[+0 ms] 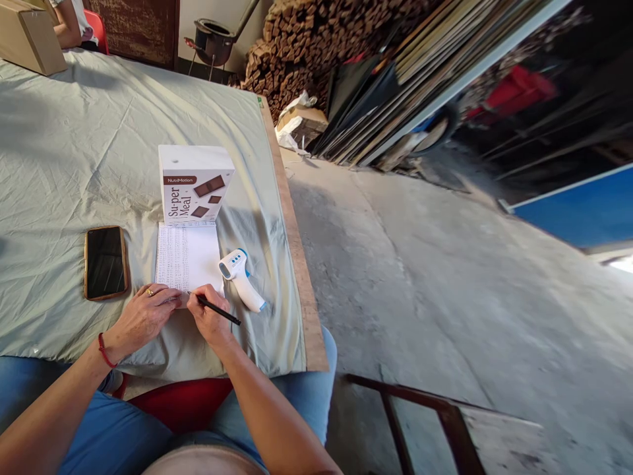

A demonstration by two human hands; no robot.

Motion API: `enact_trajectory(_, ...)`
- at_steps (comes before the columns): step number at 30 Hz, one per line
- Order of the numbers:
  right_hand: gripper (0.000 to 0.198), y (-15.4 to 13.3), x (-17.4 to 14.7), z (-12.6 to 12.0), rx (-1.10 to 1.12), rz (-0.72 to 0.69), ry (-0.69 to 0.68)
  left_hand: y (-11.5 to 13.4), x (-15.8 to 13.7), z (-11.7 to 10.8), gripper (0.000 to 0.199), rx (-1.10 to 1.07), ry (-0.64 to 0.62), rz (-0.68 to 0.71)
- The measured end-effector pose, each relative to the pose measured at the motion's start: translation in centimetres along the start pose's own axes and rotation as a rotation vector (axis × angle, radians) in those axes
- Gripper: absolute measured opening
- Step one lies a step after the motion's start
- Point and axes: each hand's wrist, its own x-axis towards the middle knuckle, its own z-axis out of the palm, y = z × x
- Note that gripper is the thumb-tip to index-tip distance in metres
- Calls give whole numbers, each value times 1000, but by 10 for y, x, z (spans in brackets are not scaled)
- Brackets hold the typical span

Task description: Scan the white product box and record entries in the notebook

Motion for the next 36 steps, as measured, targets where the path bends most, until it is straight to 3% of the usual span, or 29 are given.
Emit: enact_trajectory(36,18,2,-2,2,-33,-15,5,0,-1,2,23,25,12,0)
